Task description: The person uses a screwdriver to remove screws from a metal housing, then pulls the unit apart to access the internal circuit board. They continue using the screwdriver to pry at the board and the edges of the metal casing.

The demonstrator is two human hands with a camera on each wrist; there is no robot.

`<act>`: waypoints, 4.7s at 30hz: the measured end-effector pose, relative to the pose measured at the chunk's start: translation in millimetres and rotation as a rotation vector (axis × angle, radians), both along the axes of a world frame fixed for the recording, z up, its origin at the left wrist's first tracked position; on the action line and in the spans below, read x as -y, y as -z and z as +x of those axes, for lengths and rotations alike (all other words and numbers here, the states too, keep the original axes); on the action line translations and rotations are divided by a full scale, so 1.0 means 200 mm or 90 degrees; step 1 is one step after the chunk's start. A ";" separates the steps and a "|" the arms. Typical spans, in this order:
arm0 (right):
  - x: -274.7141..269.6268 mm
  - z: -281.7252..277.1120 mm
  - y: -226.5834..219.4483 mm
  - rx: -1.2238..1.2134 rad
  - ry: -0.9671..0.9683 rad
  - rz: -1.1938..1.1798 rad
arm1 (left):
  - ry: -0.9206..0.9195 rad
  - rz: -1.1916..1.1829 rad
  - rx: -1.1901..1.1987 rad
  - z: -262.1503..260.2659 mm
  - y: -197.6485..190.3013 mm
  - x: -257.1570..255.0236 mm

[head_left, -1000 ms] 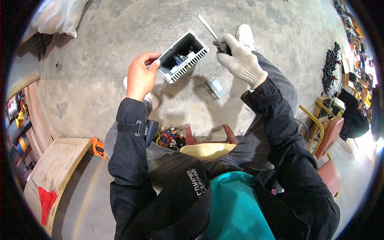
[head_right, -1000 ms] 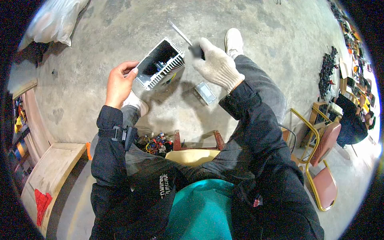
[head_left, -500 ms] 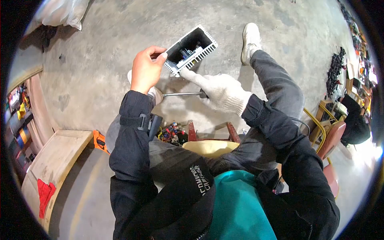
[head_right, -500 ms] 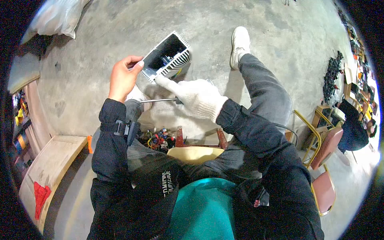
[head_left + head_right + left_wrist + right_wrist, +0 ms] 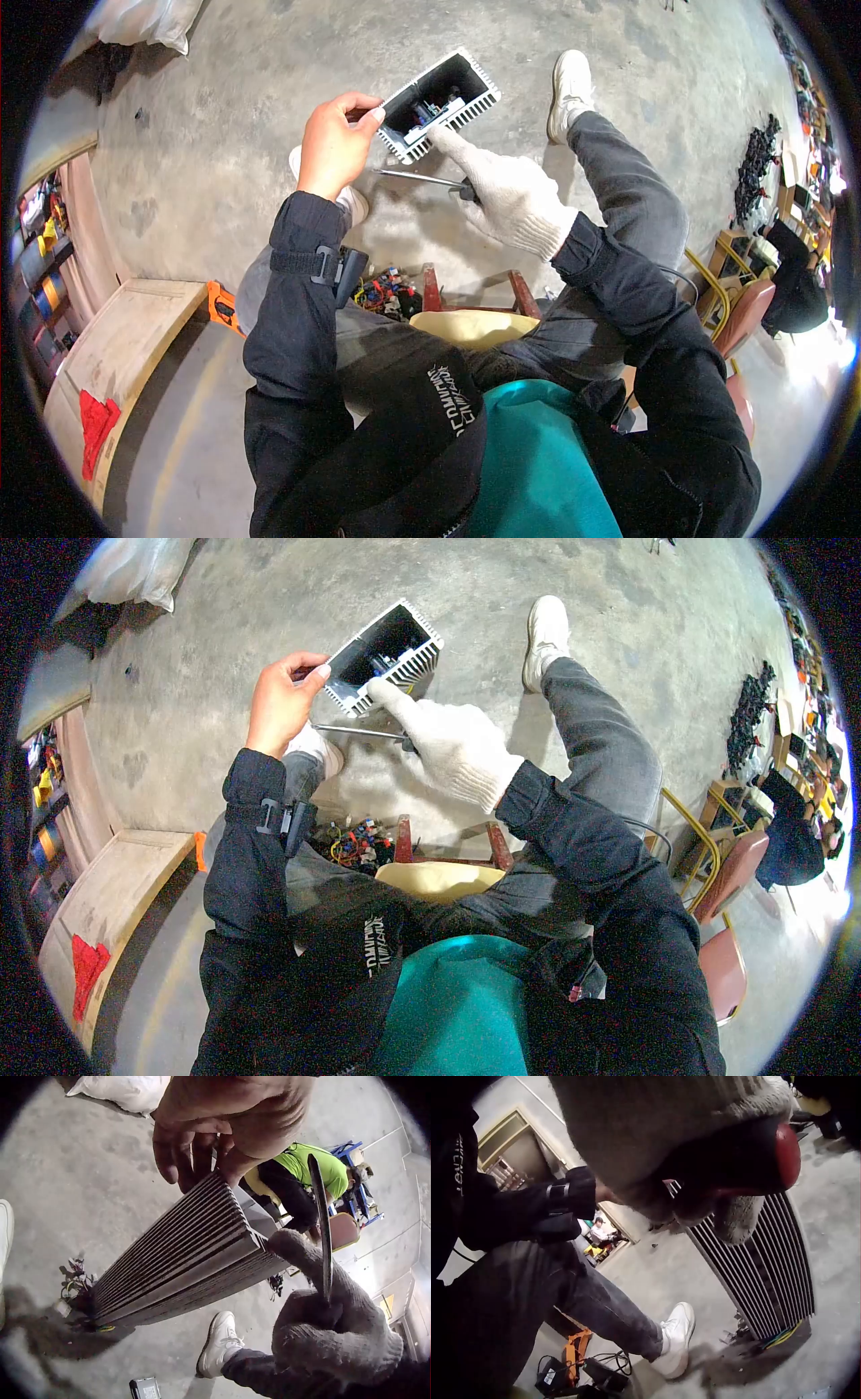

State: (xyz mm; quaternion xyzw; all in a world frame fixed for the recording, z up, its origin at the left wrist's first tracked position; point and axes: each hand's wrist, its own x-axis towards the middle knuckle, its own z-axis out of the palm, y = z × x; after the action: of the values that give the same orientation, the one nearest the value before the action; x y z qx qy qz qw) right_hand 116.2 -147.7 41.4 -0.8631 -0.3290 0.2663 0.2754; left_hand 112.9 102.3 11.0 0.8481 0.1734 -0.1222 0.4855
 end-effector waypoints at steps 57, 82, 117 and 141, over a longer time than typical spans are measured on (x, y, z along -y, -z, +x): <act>0.00 -0.01 -0.02 -0.004 -0.018 0.010 | -0.027 -0.012 0.015 -0.01 0.02 -0.02; 0.03 0.13 0.01 -0.056 0.130 0.020 | -0.041 -0.028 0.023 -0.02 0.01 -0.01; -0.02 0.06 -0.13 -0.389 0.306 -0.020 | 0.147 0.019 0.122 -0.17 0.00 0.09; 0.01 0.04 -0.09 -0.421 0.342 -0.037 | 0.166 -0.091 0.132 -0.17 0.01 0.08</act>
State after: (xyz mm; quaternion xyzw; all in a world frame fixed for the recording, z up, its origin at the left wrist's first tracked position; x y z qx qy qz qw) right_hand 124.5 -149.0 59.9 -0.7937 0.0214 0.4564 0.4015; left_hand 78.9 86.8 8.5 0.8349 0.0023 -0.1082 0.5397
